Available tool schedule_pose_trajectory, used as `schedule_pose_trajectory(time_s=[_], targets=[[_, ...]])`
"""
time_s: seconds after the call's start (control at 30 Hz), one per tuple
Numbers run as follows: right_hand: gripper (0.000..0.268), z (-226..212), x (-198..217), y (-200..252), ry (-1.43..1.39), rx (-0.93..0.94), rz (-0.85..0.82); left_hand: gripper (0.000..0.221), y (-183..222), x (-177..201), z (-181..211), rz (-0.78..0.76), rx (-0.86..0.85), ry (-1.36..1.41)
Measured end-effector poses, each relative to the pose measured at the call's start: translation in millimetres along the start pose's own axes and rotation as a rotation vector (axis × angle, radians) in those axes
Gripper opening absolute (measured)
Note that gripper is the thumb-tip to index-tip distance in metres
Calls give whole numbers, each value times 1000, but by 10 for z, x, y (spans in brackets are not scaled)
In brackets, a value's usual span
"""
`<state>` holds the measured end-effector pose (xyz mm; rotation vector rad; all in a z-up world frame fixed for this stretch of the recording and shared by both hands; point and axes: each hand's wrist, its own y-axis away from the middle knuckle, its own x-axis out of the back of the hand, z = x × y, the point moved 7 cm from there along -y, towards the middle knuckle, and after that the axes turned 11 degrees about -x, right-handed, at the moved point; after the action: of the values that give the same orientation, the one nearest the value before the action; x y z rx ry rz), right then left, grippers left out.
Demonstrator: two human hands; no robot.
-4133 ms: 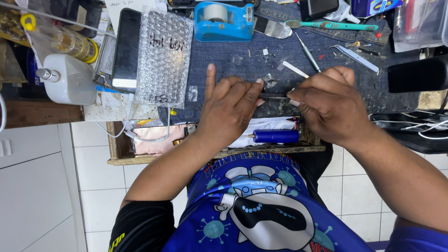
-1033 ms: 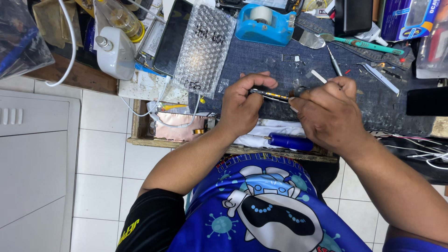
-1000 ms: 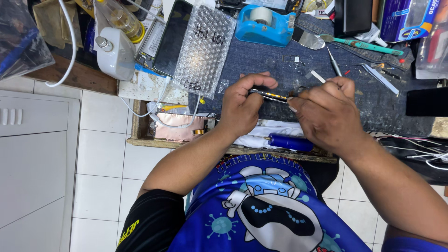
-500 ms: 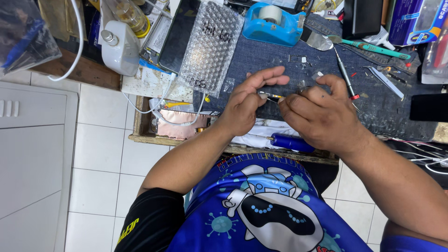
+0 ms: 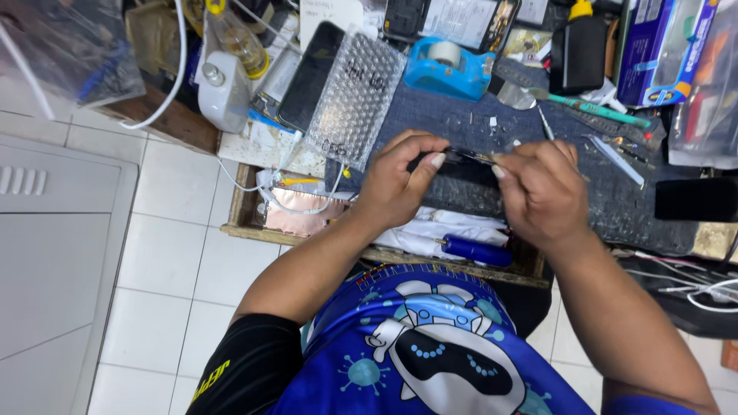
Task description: The person disassembles a mobile phone by removing screws with a screwdriver and prying the casing apart with a tool. They then manipulate internal components and small parts using tweezers and their hands.
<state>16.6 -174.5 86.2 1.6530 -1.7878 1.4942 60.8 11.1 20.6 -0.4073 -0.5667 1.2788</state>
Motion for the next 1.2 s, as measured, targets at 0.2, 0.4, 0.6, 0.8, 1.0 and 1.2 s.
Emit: schedule_pose_trajectory(time_s=[0.2, 0.4, 0.6, 0.8, 1.0, 1.2], targets=[[12, -3, 164, 59, -302, -191, 52, 14, -395, 53, 622, -69, -274, -119], [10, 150, 70, 91, -390, -316, 124, 36, -491, -175, 861, -167, -355, -441], [8, 282, -67, 161, -591, -368, 290, 56, -409, -374, 791, -150, -358, -468], [7, 340, -26, 134, -616, -295, 242, 53, -417, -391, 677, -147, -348, -462], [7, 310, 50, 123, -613, -316, 226, 52, -430, -445, 689, -148, -411, -438], [12, 22, 319, 111, -285, -64, 293, 52, -411, -454, 722, -157, -412, -401]])
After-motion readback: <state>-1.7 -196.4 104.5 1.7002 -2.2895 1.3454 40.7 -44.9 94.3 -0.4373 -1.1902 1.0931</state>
